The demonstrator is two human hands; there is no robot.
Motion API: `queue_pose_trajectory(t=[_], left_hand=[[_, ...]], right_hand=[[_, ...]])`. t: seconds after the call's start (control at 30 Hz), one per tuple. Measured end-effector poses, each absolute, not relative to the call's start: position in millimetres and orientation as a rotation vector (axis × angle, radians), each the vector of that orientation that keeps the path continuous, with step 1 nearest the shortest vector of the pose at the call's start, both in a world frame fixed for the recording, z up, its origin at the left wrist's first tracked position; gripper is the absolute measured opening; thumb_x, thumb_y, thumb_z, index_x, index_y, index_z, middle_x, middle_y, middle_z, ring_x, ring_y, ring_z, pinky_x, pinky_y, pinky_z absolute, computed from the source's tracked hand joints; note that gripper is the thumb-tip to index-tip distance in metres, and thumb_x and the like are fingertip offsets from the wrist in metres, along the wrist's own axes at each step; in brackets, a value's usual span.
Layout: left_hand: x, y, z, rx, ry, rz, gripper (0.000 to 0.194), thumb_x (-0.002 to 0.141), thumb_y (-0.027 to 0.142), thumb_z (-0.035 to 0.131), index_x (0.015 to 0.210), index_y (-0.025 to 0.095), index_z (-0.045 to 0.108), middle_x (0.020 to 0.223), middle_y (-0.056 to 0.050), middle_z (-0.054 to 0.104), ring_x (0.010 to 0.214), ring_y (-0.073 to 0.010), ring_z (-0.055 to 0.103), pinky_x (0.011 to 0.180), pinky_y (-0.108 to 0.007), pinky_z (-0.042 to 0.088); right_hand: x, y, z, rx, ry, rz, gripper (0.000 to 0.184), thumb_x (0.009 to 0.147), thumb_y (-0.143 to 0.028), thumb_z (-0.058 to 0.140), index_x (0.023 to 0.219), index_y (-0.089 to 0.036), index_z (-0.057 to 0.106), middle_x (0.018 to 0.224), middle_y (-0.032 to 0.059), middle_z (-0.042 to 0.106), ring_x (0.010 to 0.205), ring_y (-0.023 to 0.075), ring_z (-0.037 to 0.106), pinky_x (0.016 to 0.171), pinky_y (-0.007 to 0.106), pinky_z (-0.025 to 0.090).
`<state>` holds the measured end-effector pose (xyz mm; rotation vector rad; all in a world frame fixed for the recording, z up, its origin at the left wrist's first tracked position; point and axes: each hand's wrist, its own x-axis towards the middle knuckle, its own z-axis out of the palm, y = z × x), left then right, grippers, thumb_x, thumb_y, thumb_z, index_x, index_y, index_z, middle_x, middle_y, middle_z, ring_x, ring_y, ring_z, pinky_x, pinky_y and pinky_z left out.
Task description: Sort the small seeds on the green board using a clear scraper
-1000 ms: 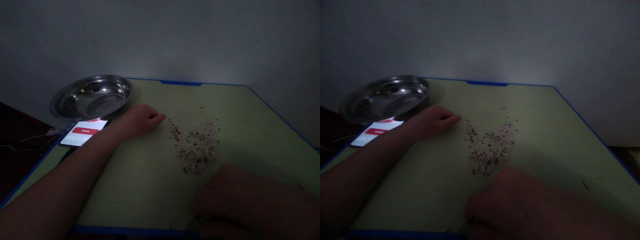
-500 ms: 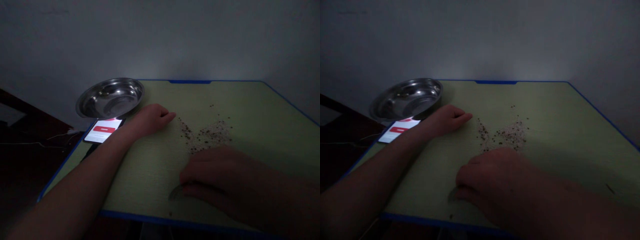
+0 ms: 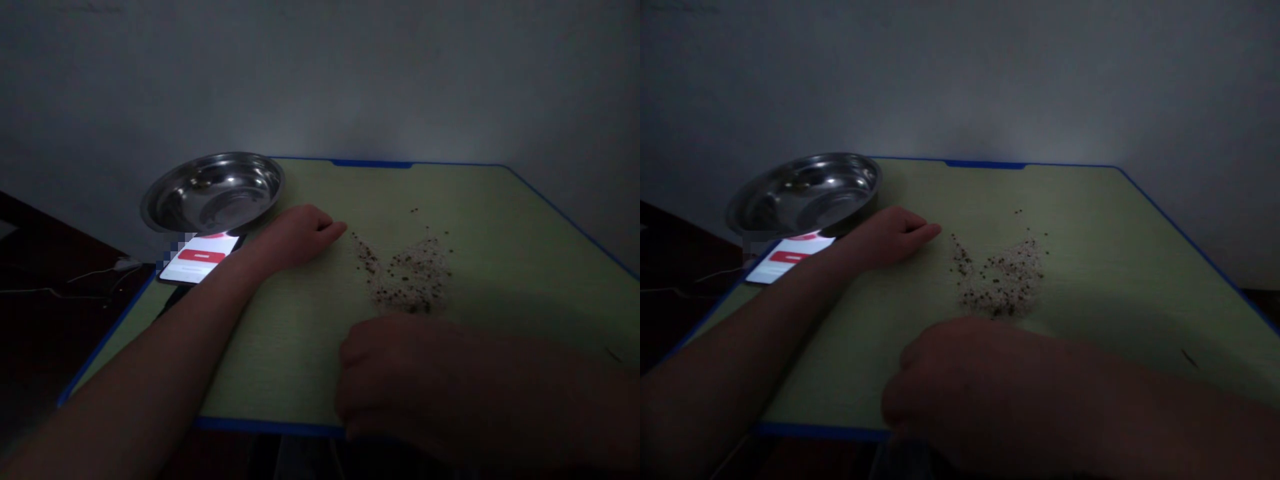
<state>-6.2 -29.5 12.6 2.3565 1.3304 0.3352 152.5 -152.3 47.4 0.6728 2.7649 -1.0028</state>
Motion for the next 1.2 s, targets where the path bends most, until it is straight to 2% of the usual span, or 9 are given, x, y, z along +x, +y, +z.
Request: queue_pose_trajectory(t=[0.1,0.17,0.27,0.37,0.73,1.2], left_hand=[[-6.5,-29.2,12.3,2.355,1.333,0.335,0.047,0.085,0.047,0.045,0.049,0.018,0.039,0.045,0.003,0.036,0.047,-0.0094,0.032,0.05,-0.028,0.021],[-6.8,-29.0,12.6,2.344,1.336,0.331,0.047,0.085,0.049,0.044,0.05,0.018,0.041,0.046,0.003,0.039,0.048,-0.0096,0.033,0.049,-0.027,0.022],[-7.3,-28.6,13.4,2.325,1.35,0.297,0.047,0.085,0.051,0.044,0.051,0.018,0.043,0.047,0.002,0.041,0.048,-0.0103,0.036,0.049,-0.027,0.022],[-8.4,-27.9,13.5,2.315,1.354,0.274,0.049,0.085,0.052,0.044,0.05,0.018,0.044,0.047,0.002,0.04,0.048,-0.0102,0.035,0.048,-0.027,0.021],[-10.6,-26.6,13.0,2.273,1.367,0.245,0.048,0.084,0.053,0.044,0.051,0.018,0.051,0.049,0.001,0.046,0.047,-0.0102,0.036,0.045,-0.027,0.022],[-9.1,-26.8,13.5,2.277,1.4,0.241,0.05,0.083,0.055,0.045,0.051,0.018,0.051,0.048,0.001,0.044,0.045,-0.0101,0.036,0.046,-0.028,0.022]], right_hand=[[177.7,-153.4,52.6,0.967,2.779,-1.14,0.011,0.088,-0.023,0.061,0.083,-0.023,0.071,0.084,-0.0015,0.071,0.072,0.0123,0.062,0.064,0.023,0.045],[198.0,-147.9,53.6,1.193,2.878,-1.106,0.014,0.092,-0.031,0.058,0.089,-0.024,0.07,0.086,-0.0019,0.071,0.075,0.0124,0.063,0.068,0.024,0.046],[227.3,-134.5,51.4,1.494,2.924,-0.933,0.022,0.092,-0.037,0.055,0.082,-0.023,0.07,0.074,-0.0024,0.069,0.065,0.0119,0.06,0.06,0.024,0.044],[246.5,-125.8,46.2,1.662,2.832,-0.906,0.026,0.092,-0.039,0.055,0.081,-0.022,0.07,0.069,-0.0016,0.068,0.061,0.0125,0.058,0.056,0.025,0.043],[255.3,-132.4,43.1,1.53,2.693,-0.959,0.022,0.092,-0.038,0.055,0.092,-0.026,0.073,0.078,-0.0012,0.071,0.065,0.0137,0.062,0.055,0.026,0.042],[252.3,-130.3,38.4,1.477,2.667,-0.954,0.023,0.093,-0.039,0.052,0.092,-0.026,0.072,0.076,-0.003,0.069,0.064,0.0126,0.06,0.057,0.026,0.041]])
